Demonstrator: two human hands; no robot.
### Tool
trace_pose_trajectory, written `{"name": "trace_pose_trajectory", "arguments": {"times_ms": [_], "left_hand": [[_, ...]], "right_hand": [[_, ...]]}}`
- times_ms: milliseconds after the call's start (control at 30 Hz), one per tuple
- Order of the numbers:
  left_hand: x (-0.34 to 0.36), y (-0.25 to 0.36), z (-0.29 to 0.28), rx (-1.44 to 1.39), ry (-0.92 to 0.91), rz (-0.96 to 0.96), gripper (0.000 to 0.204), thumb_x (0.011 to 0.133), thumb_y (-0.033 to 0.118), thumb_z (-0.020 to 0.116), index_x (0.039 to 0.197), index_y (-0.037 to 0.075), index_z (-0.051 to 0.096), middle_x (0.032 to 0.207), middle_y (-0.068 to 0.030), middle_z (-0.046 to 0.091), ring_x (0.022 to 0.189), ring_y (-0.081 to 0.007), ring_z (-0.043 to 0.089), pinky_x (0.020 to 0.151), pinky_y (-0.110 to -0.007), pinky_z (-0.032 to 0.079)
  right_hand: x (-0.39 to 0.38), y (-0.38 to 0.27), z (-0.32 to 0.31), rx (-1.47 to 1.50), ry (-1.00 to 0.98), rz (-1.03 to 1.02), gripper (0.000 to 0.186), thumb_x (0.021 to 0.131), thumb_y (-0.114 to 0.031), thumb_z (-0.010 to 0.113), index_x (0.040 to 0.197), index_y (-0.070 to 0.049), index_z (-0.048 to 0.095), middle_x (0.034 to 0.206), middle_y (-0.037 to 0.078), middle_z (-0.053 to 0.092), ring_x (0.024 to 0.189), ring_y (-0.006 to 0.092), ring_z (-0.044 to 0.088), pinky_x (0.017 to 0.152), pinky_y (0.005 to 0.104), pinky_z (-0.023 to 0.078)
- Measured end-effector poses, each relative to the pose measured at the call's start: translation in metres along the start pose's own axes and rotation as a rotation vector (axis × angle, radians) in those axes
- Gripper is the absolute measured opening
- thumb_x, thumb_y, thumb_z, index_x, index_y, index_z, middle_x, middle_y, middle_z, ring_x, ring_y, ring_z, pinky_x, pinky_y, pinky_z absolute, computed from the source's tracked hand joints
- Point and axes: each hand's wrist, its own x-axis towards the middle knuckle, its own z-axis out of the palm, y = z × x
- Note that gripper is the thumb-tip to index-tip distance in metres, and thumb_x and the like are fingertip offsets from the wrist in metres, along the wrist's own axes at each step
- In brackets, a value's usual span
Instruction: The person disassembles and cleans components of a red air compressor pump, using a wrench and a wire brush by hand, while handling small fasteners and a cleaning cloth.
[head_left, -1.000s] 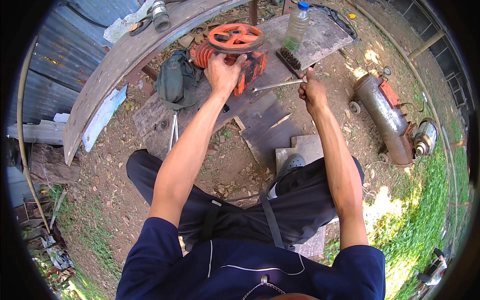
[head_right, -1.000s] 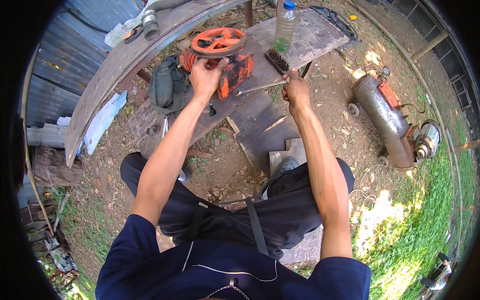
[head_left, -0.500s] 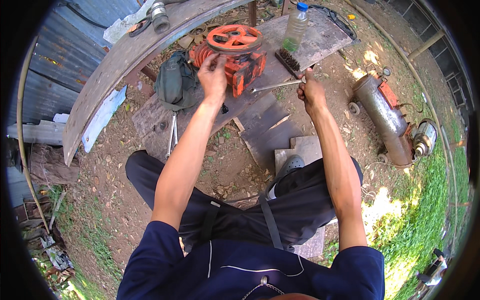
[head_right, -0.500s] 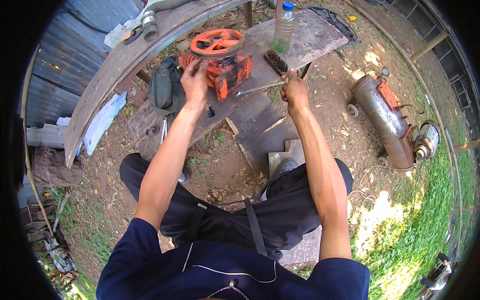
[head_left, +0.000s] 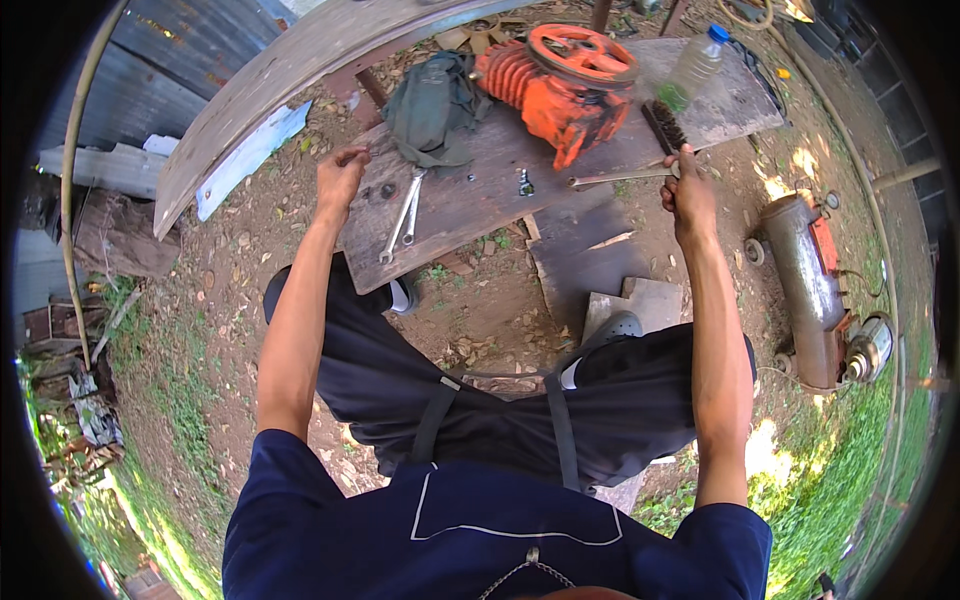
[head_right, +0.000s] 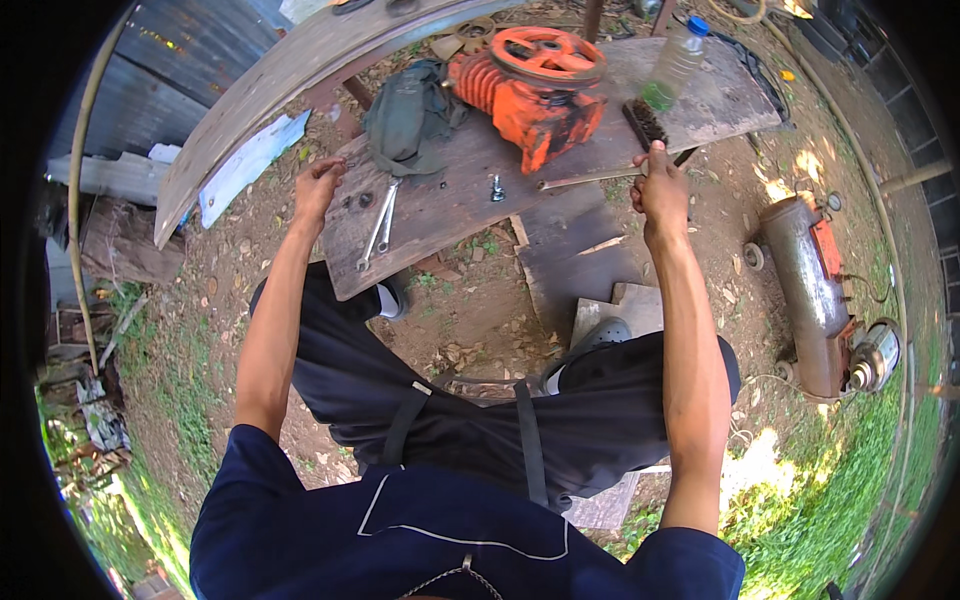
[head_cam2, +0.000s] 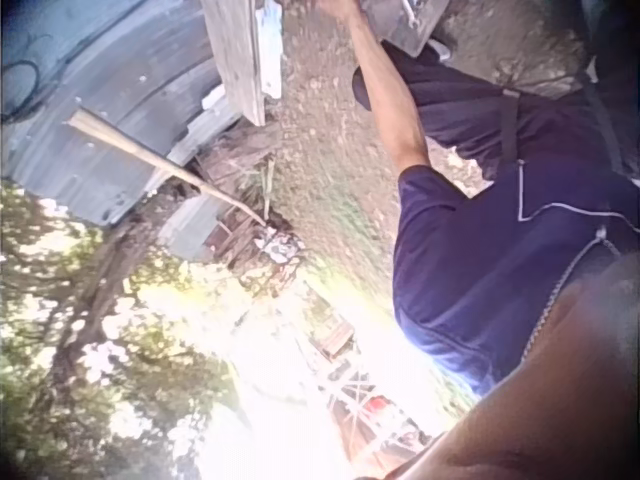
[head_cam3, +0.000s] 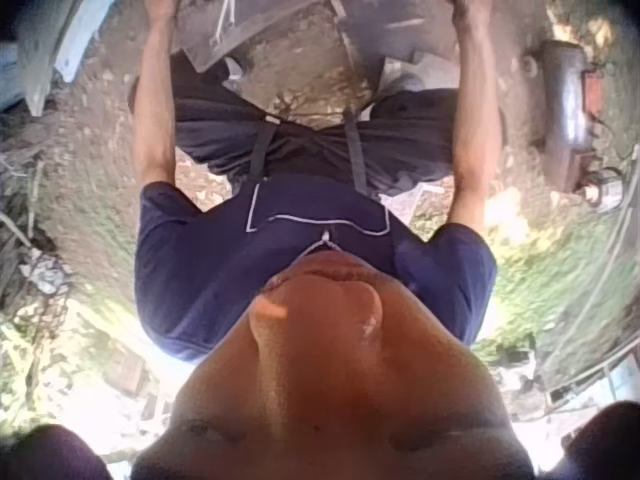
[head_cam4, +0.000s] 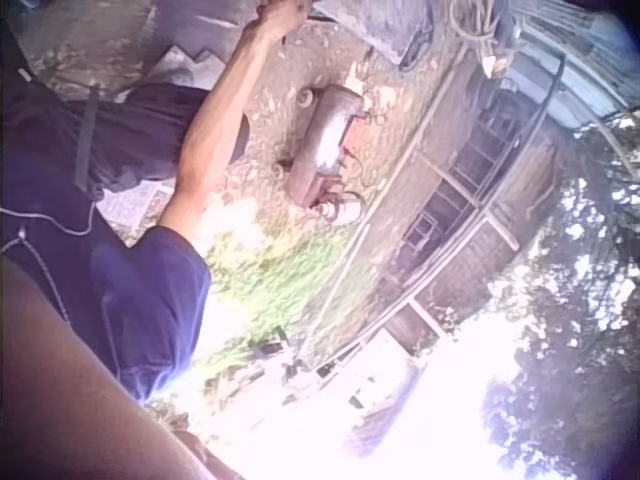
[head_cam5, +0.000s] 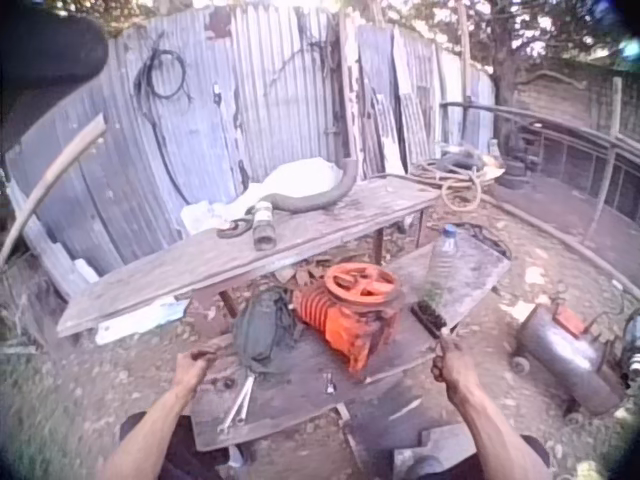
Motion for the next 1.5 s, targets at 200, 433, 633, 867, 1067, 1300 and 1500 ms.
{"name": "trace_pose_trajectory", "arguments": {"times_ms": [200, 433, 633, 867, 1067, 1300, 1500], "left_hand": [[-0.004, -0.045, -0.023, 0.263, -0.055, 0.075, 0.025, 0.082, 0.014, 0.071, 0.103, 0.001, 0.071, 0.096, -0.0126, 0.073, 0.088, -0.0158, 0.068, 0.077, -0.03, 0.051], [0.003, -0.074, -0.025, 0.34, -0.066, 0.105, 0.03, 0.083, 0.024, 0.07, 0.106, 0.005, 0.073, 0.096, -0.0136, 0.073, 0.089, -0.0239, 0.07, 0.079, -0.033, 0.052], [0.005, -0.065, -0.026, 0.167, 0.002, -0.015, 0.031, 0.089, 0.03, 0.065, 0.106, 0.006, 0.073, 0.089, -0.0118, 0.071, 0.082, -0.0179, 0.065, 0.078, -0.031, 0.048], [-0.006, 0.016, 0.002, 0.18, 0.114, 0.125, 0.046, 0.093, 0.044, 0.057, 0.091, 0.001, 0.072, 0.072, -0.0055, 0.062, 0.07, -0.0137, 0.052, 0.067, -0.032, 0.043], [-0.017, 0.127, 0.101, -0.193, -0.239, 0.187, 0.069, 0.089, 0.034, 0.067, 0.138, -0.007, 0.04, 0.129, -0.019, 0.055, 0.116, -0.0254, 0.056, 0.096, -0.035, 0.047], [-0.028, 0.231, 0.185, -0.793, -0.475, -0.17, 0.038, 0.099, 0.025, 0.05, 0.125, -0.003, 0.047, 0.128, -0.0195, 0.051, 0.117, -0.0318, 0.055, 0.102, -0.046, 0.047], [-0.005, 0.253, 0.203, -0.715, -0.486, -0.352, 0.023, 0.098, -0.001, 0.035, 0.114, -0.005, 0.051, 0.116, -0.0232, 0.057, 0.099, -0.0337, 0.066, 0.086, -0.05, 0.06]], "right_hand": [[0.001, 0.005, 0.008, -0.033, -0.006, -0.01, 0.041, 0.1, -0.046, 0.047, 0.088, -0.008, 0.055, 0.054, -0.005, 0.034, 0.045, 0.0082, 0.035, 0.043, 0.0241, 0.024], [0.002, 0.009, 0.017, -0.035, -0.015, -0.003, 0.043, 0.1, -0.046, 0.048, 0.087, -0.006, 0.056, 0.053, -0.005, 0.034, 0.043, 0.0086, 0.035, 0.042, 0.0244, 0.024], [0.002, 0.006, 0.011, -0.045, -0.035, -0.004, 0.043, 0.1, -0.045, 0.048, 0.089, -0.005, 0.057, 0.053, -0.005, 0.035, 0.044, 0.0085, 0.036, 0.043, 0.0242, 0.025], [0.0, -0.013, -0.01, -0.095, -0.085, -0.041, 0.04, 0.099, -0.043, 0.05, 0.089, -0.006, 0.057, 0.054, -0.004, 0.037, 0.046, 0.0084, 0.037, 0.044, 0.0242, 0.026], [-0.012, -0.026, -0.041, -0.102, 0.009, -0.1, 0.037, 0.098, -0.041, 0.054, 0.088, -0.006, 0.058, 0.054, -0.003, 0.043, 0.048, 0.0088, 0.043, 0.047, 0.0251, 0.031], [-0.02, -0.027, -0.063, -0.117, 0.065, -0.161, 0.037, 0.097, -0.039, 0.056, 0.091, -0.003, 0.061, 0.056, -0.001, 0.049, 0.048, 0.0093, 0.048, 0.045, 0.0239, 0.032], [-0.024, -0.03, -0.079, -0.154, 0.118, -0.198, 0.039, 0.097, -0.038, 0.056, 0.089, 0.0, 0.062, 0.055, 0.001, 0.05, 0.046, 0.0092, 0.046, 0.046, 0.024, 0.036]]}}
